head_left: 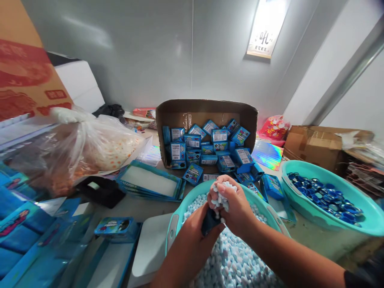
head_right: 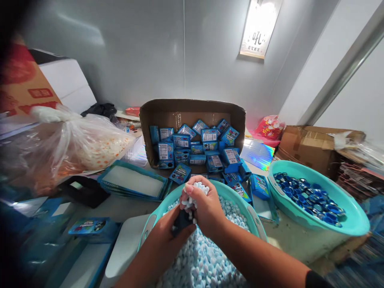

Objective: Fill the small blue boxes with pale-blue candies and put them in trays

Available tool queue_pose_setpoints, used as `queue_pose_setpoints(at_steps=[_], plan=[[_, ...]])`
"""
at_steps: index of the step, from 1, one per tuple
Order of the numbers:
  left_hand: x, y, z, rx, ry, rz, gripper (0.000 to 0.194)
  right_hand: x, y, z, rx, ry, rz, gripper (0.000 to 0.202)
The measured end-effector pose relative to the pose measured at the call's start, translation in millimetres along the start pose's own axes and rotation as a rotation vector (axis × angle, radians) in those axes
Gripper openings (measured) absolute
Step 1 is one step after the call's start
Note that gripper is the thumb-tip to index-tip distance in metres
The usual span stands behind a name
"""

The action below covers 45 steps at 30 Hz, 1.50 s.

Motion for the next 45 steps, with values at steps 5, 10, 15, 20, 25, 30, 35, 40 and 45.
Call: queue_pose_setpoints(at_steps=[5, 10, 15, 20, 25, 30, 35, 40, 45], plan=[[0, -1.4, 0, 0.026, -0.008, 0.003, 0.044, -1, -1, 1, 0.024, -0.002, -0.007, 0.025], [0, -1.3, 0, 0.024, -0.007, 0.005, 0.043, -2, -1, 1, 0.012, -0.009, -0.005, 0.026], [0, -1.5, 6, 0.025, -0.033, -0.02, 0.047, -2, -4, 1, 0.036, -0.004, -0.027, 0.024], [-1, -2.5, 0, 0.008, 0.027, -0.026, 0.045, -2, -5, -1, 0.042, 0.017, -0.044, 0.023], [0, -2.9, -3, 0.009, 0.032, -0.018, 0.046, -2, -5, -3, 0.035, 0.027, -0.055, 0.019], [1, -3.7, -4, -0.01, 0.03, -0.026, 0.037, -3, -7, -4, 0.046, 0.038, -0.076, 0.02], [1, -4.0, -5, 0.001, 0.033, -0.027, 0.034, -4, -9, -6, 0.032, 0.07, -0.13, 0.017], [0, -3.4, -5, 0.003, 0.025, -0.008, 0.036, -4, -10, -8, 0.004, 0.102, -0.169, 0.013], [0, -2.8, -7, 0.001, 0.046, 0.004, 0.036, -5, -13, -7, -0.016, 0.093, -0.206, 0.017]])
Point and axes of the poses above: each hand's wrist, its own x-axis towards the middle knuckle, its own y-axis out of the back of the hand, z = x × y, the point moved 8 cm from there along x, towards the middle knuckle, and after that the axes turned 14 degrees about -z, right-handed, at the moved point
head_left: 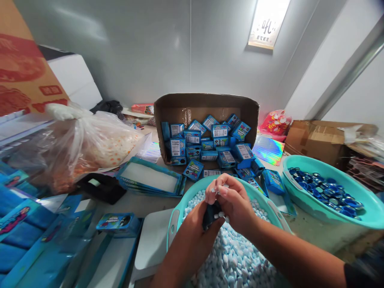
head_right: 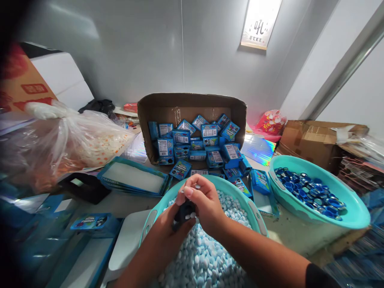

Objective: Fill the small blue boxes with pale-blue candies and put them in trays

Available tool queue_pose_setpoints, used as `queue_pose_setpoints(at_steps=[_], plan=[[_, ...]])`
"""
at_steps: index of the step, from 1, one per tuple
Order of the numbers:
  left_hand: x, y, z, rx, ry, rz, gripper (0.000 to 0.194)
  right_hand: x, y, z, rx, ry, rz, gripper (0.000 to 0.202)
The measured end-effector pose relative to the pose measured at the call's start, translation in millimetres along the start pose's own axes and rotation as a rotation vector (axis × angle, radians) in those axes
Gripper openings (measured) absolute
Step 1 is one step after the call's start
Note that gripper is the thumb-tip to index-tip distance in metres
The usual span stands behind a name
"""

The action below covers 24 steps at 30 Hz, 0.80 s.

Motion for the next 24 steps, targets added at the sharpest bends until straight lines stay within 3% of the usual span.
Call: queue_pose_setpoints(at_steps=[8, 12, 20, 24], plan=[[-2, 4.1, 11, 0.02, -0.082, 0.026, 0.029, -2, 7, 3, -0.088, -0.019, 0.052, 0.02], [-1, 6.7, 8, -0.056, -0.071, 0.027, 0.028, -1, 7, -1, -0.209, -0.036, 0.016, 0.022], [-2, 12.7, -4, -0.115, -0.009, 0.112, 0.048, 0, 10, -27, -0.671, -0.018, -0.109, 0.02], [-3, 11.3, -9, -0.182, -0.015, 0.141, 0.05, 3, 10, -33, -0.938, -0.107, -0.228, 0.01]])
Point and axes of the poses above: each hand's wrist, its own x-axis towards the middle knuckle, its own y-axis out of the back of the hand, z = x × y, the point moved 8 cm from there along x, towards the middle knuckle, and after that the axes turned 14 degrees about -z, right-handed, at the moved point
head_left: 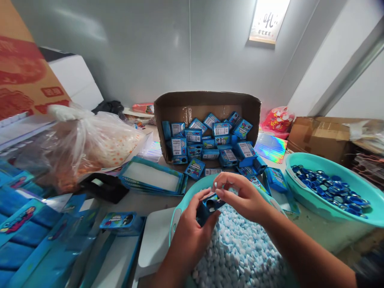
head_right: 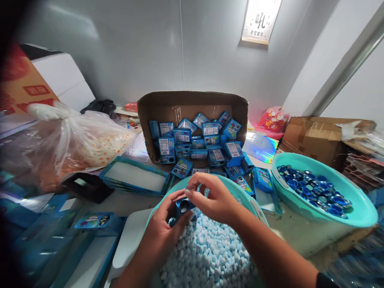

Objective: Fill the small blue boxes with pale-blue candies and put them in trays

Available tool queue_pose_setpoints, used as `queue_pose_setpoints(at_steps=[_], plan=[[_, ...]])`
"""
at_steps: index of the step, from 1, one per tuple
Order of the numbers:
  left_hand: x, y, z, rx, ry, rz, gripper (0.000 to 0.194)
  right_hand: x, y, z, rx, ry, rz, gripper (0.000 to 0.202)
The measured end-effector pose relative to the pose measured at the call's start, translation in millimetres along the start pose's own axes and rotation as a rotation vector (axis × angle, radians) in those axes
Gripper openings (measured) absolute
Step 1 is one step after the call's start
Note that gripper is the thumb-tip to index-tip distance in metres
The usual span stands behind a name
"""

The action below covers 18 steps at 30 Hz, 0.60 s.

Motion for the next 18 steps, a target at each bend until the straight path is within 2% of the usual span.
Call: queue_pose_setpoints(at_steps=[2, 6, 11, 18], plan=[[0, 0.6, -2, -0.061, -0.012, 0.031, 0.045, 1, -1, -3, -0.136, -0.016, -0.099, 0.004], [-1, 6.4, -1, -0.071, -0.056, 0.134, 0.025, -2, 1, 2, -0.327, -0.081, -0.196, 0.013], [-3, 14.3, 4, 0.041, -0.115, 0.218, 0.015, -5, 5, 21, -0.376, -0.177, -0.188, 0.019], [0, 17.4, 2, 0.046, -0.127, 0.202, 0.015, -2, 3, 11, -0.426, -0.14, -0.189, 0.021]])
Point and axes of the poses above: each hand's wrist, its own x-axis towards the middle knuckle, its own y-axis out of the back of the hand, z = x × y, the point moved 8 cm from there along x, towards the middle knuckle, and after that the axes turned 14 degrees about -z, right-handed, at the moved point
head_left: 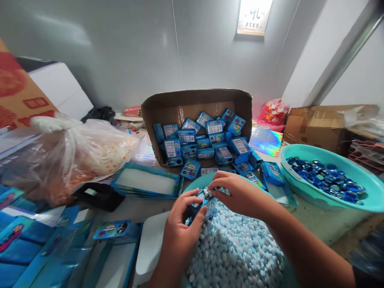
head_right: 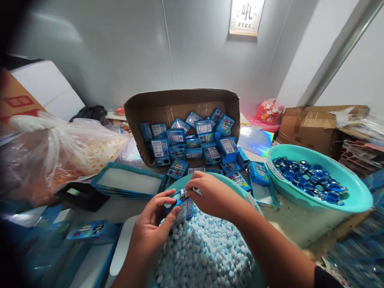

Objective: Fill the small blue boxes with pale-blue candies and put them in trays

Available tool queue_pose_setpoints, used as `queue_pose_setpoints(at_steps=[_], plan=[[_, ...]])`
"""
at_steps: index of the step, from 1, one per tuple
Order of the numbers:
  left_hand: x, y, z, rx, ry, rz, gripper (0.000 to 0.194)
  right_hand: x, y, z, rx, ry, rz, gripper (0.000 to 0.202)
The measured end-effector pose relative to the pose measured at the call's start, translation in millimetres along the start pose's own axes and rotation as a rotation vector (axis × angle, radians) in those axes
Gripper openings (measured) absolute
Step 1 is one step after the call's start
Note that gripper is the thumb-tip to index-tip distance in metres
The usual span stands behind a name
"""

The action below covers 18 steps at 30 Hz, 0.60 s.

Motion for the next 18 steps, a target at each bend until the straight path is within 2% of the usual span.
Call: queue_pose_setpoints(at_steps=[4, 7, 10, 13, 18], plan=[[0, 0.5, 0, 0.001, 0.016, 0.015, 0.022, 2, -1, -3, 0.026, -0.003, -0.002, 0.021], [-2, -2.5, -3, -0.04, 0.081, 0.018, 0.029, 4, -2, -1, 0.075, -0.018, 0.017, 0.018], [-4, -5.4, -5, -0.125, 0.149, 0.044, 0.044, 5, -7, -3, 0.15, -0.009, 0.022, 0.014], [-5, -4.9, -2, -0.17, 0.144, 0.081, 0.056, 6, -11, -9, 0.228, 0.053, 0.038, 0.014], [-3, -7.5, -1, -0.123, 0.186, -0.019, 0.048, 7, -14, -13, 0.282, 0.128, 0.065, 0.017]])
Point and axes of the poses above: each hand's wrist, its own x-axis towards the middle knuckle, its own y-axis out of the back of the hand, z = x × y, the point moved 8 cm from there along x, towards the middle knuckle, and after that the axes turned 14 degrees about -z, right-handed, at the moved point
